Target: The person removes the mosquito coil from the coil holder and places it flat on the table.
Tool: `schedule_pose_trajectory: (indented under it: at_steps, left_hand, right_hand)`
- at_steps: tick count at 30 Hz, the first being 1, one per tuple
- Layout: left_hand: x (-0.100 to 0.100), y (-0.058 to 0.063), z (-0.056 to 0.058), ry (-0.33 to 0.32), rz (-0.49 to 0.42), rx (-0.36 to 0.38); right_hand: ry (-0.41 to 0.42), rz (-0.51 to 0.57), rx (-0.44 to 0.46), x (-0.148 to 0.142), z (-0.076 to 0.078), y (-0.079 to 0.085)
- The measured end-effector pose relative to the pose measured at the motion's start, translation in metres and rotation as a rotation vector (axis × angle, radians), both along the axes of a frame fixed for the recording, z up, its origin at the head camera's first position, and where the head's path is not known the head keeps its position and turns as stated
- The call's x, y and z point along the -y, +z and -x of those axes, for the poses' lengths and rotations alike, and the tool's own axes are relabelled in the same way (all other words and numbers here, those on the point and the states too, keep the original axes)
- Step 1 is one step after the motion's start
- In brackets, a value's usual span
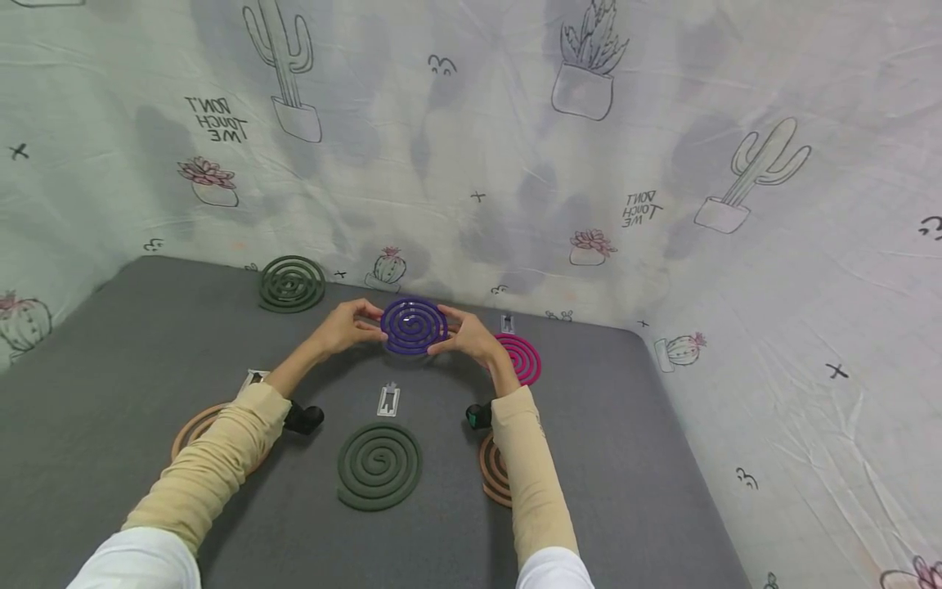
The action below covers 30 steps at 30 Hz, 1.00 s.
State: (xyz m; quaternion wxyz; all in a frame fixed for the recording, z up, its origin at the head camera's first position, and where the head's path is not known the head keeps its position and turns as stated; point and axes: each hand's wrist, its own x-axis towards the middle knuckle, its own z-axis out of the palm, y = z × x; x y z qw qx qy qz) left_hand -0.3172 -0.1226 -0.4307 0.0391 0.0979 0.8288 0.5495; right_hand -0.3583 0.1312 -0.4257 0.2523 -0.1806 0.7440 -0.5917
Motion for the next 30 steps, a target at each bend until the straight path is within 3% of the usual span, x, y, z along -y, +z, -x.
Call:
schedule_pose_trajectory:
  at_steps: [19, 30]
  left_hand:
    - [-0.0034, -0.0015, -0.0021, 0.018, 0.077, -0.003]
    - [-0.0031, -0.0022, -0.0054, 0.015, 0.165, -0.038]
  right_hand:
    - [-0.099, -0.02, -0.081, -0.0006, 0.0024, -0.0082]
    - [-0.085, -0.094, -0.097, 0.0003, 0.0015, -0.006]
